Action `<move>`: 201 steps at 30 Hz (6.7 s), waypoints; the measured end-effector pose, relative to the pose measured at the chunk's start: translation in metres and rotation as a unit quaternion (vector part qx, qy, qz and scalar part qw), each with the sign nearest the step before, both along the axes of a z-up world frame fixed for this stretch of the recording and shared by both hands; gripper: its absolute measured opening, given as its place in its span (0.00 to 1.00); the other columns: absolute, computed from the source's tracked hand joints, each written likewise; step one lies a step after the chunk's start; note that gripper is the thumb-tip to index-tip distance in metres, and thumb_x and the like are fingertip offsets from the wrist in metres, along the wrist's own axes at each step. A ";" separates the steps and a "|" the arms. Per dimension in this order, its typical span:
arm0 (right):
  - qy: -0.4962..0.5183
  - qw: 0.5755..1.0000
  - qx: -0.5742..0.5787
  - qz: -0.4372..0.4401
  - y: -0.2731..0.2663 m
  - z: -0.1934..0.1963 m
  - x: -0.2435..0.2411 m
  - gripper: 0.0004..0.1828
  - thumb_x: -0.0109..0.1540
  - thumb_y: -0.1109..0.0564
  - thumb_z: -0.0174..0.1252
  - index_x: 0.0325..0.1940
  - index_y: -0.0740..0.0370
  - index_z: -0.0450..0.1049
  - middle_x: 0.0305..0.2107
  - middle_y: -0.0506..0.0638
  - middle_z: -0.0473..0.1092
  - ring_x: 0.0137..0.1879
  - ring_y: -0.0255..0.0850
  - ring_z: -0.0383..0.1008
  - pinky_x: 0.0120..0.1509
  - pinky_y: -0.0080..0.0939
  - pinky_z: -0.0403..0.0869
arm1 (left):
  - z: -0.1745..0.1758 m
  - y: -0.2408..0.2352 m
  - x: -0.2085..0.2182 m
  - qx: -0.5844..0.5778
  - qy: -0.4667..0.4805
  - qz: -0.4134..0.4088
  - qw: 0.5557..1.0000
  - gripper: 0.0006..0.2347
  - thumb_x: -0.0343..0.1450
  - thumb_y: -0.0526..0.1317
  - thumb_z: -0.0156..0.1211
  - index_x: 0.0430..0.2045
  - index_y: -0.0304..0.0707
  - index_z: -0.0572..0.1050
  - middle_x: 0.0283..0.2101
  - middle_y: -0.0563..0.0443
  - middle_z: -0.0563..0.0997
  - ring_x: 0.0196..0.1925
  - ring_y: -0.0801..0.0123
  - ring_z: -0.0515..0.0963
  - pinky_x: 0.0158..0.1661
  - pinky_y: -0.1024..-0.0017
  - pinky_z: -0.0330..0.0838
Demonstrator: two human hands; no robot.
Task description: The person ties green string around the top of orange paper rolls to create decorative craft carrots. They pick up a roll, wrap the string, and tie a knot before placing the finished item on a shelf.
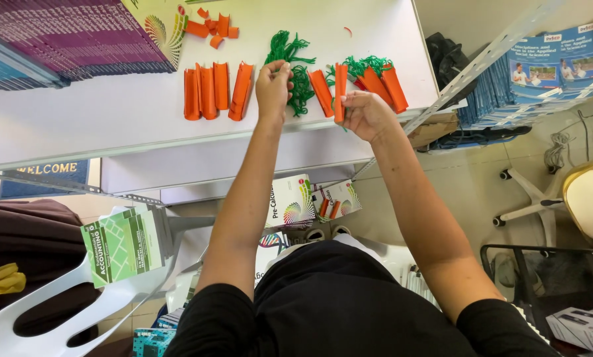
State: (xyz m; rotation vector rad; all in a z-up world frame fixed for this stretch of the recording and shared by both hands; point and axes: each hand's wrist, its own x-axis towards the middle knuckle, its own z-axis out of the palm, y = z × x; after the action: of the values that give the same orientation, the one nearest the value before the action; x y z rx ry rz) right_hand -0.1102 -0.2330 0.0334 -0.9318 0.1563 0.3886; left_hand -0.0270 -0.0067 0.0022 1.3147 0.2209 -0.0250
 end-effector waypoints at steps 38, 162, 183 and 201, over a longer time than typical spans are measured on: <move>-0.010 0.998 -0.054 0.038 -0.063 0.012 -0.040 0.02 0.60 0.68 0.61 0.35 0.65 0.77 0.31 0.53 0.76 0.37 0.42 0.78 0.43 0.46 0.77 | 0.086 -0.079 -0.061 -0.144 -0.019 -0.086 0.986 0.07 0.78 0.41 0.51 0.41 0.38 0.74 0.41 0.45 0.87 0.39 0.69 0.85 0.39 0.72 0.75; -0.106 0.836 -0.526 -0.111 -0.006 -0.076 0.044 0.12 0.59 0.54 0.64 0.39 0.66 0.79 0.31 0.53 0.78 0.35 0.41 0.78 0.40 0.45 0.77 | -0.025 -0.076 -0.063 -0.032 -0.022 0.150 0.988 0.10 0.72 0.40 0.67 0.29 0.27 0.81 0.23 0.61 0.72 0.26 0.80 0.64 0.28 0.78 0.60; -0.093 0.994 -0.041 0.041 -0.021 -0.006 0.014 0.07 0.68 0.57 0.59 0.38 0.62 0.75 0.29 0.47 0.71 0.37 0.37 0.73 0.44 0.42 0.76 | 0.028 -0.085 -0.075 -0.057 -0.009 -0.046 0.997 0.09 0.71 0.45 0.67 0.28 0.40 0.82 0.27 0.57 0.79 0.28 0.79 0.72 0.29 0.78 0.63; -0.176 0.955 -0.238 0.008 -0.043 0.019 -0.005 0.14 0.69 0.50 0.53 0.51 0.58 0.78 0.42 0.42 0.77 0.51 0.30 0.75 0.55 0.33 0.72 | 0.045 -0.089 -0.073 -0.062 -0.064 -0.096 0.991 0.07 0.72 0.41 0.65 0.32 0.36 0.84 0.31 0.56 0.84 0.32 0.79 0.77 0.34 0.78 0.72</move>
State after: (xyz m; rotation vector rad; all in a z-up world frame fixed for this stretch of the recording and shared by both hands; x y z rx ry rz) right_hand -0.1155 -0.2761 0.0529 -1.4644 -0.0917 0.1941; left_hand -0.1001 -0.0953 0.0472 1.2056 -0.0177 -0.1155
